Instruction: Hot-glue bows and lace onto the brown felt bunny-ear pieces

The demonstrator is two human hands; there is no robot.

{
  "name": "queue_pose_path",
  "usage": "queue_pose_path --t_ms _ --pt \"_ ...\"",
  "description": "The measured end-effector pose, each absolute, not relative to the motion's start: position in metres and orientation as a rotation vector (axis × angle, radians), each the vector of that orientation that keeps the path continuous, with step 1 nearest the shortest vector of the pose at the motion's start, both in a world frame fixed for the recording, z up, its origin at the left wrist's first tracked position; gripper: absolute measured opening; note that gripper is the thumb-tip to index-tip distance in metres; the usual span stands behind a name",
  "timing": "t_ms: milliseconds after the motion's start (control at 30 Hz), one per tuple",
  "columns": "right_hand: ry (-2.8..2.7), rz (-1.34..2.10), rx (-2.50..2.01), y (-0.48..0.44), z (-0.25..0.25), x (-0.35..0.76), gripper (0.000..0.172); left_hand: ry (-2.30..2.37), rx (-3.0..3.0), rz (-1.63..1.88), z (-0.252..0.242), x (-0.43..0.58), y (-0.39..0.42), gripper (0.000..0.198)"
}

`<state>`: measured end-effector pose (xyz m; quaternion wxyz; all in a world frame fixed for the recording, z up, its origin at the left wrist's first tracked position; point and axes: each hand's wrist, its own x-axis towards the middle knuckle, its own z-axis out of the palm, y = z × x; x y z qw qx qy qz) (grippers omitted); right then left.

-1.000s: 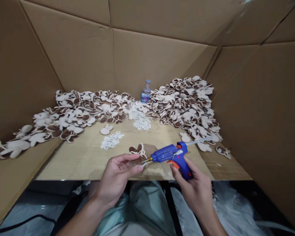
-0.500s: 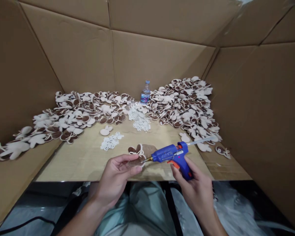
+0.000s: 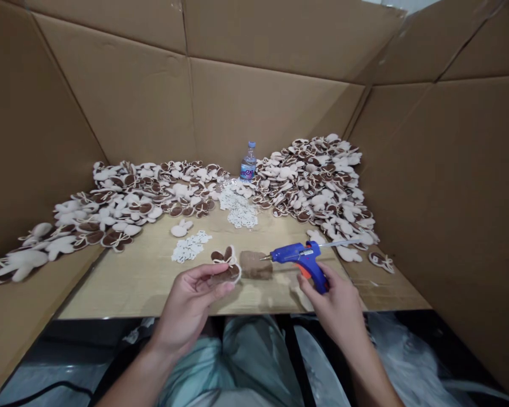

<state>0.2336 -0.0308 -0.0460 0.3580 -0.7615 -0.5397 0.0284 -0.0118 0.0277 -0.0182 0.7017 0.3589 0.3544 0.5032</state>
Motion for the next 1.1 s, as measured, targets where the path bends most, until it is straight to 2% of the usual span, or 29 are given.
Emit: queue_pose_path --t_ms 200,367,500,600,667,767,867,933,1100 --pt "-1.469 0.222 -2.206 -0.011 -0.072 0.252 0.033 0.948 0.795 1.223 -0.017 -0.027 0.041 0.033" --pt "-1.447 0.305 -2.25 -0.008 -0.081 0.255 0.031 0.989 0.78 1.298 -0.014 -0.044 0.05 0.037" --pt "-1.432 0.277 -2.225 -0.013 -0.084 0.262 0.039 0.982 0.802 1.386 -0.014 -0.056 0.058 0.036" --pt "-1.429 0.027 -2.121 -0.018 -0.082 0.254 0.049 1.012 0.829 1.434 -0.015 -0.064 0.062 0.037" --pt "-1.485 -0.045 -1.968 -0.016 -0.075 0.234 0.043 1.046 0.874 1.447 -0.015 -0.069 0.065 0.037" --pt "-1.769 0.156 -1.779 -0.002 -0.058 0.186 0.013 1.102 0.926 1.433 -0.016 -0.076 0.067 0.035" --pt "-2.062 0.32 -1.747 0.037 -0.039 0.137 0.019 1.107 0.969 1.426 -0.018 -0.081 0.069 0.034" --pt "-2.295 0.306 -1.749 0.073 -0.03 0.115 0.024 1.102 0.989 1.417 -0.018 -0.084 0.069 0.034" --pt "-2.528 0.292 -1.675 0.15 -0.032 0.096 0.016 1.107 0.966 1.418 -0.015 -0.091 0.071 0.036"
